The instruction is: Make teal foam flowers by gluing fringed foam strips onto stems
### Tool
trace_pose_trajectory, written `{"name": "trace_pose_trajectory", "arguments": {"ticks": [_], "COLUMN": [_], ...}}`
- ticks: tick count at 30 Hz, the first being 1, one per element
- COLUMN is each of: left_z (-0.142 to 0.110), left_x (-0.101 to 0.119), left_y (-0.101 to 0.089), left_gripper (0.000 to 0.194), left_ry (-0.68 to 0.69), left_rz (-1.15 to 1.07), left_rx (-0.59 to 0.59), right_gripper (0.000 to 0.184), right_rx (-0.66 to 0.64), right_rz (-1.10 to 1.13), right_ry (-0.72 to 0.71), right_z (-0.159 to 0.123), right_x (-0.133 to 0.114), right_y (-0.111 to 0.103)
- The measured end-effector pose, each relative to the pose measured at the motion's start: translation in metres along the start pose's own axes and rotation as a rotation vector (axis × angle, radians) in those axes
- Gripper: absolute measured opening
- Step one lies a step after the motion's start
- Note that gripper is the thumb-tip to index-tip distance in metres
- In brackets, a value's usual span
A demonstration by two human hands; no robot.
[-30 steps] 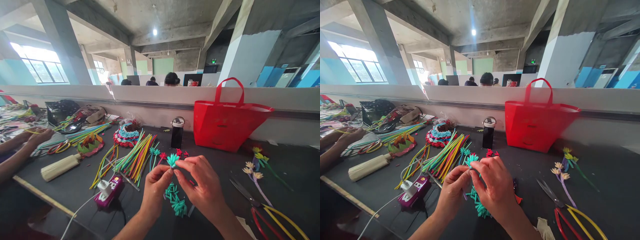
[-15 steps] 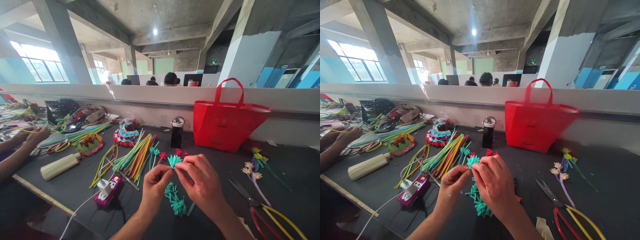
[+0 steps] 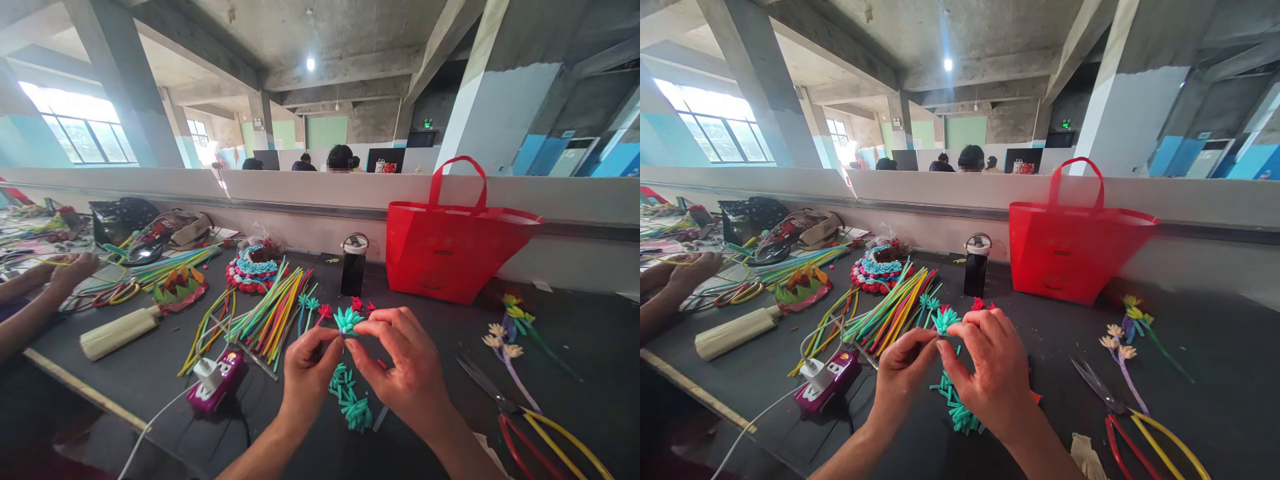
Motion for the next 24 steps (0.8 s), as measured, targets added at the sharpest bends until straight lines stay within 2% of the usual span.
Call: {"name": "trace_pose_trajectory", "arguments": {"ticks": [5,10,16,24], "left_z": [-0.003,-0.01,-0.011,-0.011], "left_x": [0.02,0.033,0.032,0.029], "left_y": [-0.002,0.003,0.004,0.0], "left_gripper": [0.01,0.007,0.008,0.01], "left_ry": [0.204,0.401,0.412,0.377], "left_rz": [0.128,0.215,0.25,0.227], "left_rx": [0.036,0.005,-0.014,-0.002], "right_gripper": [0.01,0.018,0.009,0.01], "right_rx": [0.033,0.03,-0.014,-0.008], "right_rz": [-0.016,-0.053,-0.056,-0.06], "right_ry": [0.009,-0.018,-0.038,-0.021], "right_z": [-0.002,-0.003,0.0,-0.001], "right_x": [-0.002,-0.003,-0.005,-0.001], "right_y": [-0.003,-0.003,0.002,0.004]}}
Point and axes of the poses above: each hand's wrist, its own z-axis towards the middle knuckle, its own y-axis out of the palm, x = y × z, the point moved 9 cm from there along z, towards the middle knuckle, and after that the axes turned 3 degrees about -y, right-handed, at the moved point
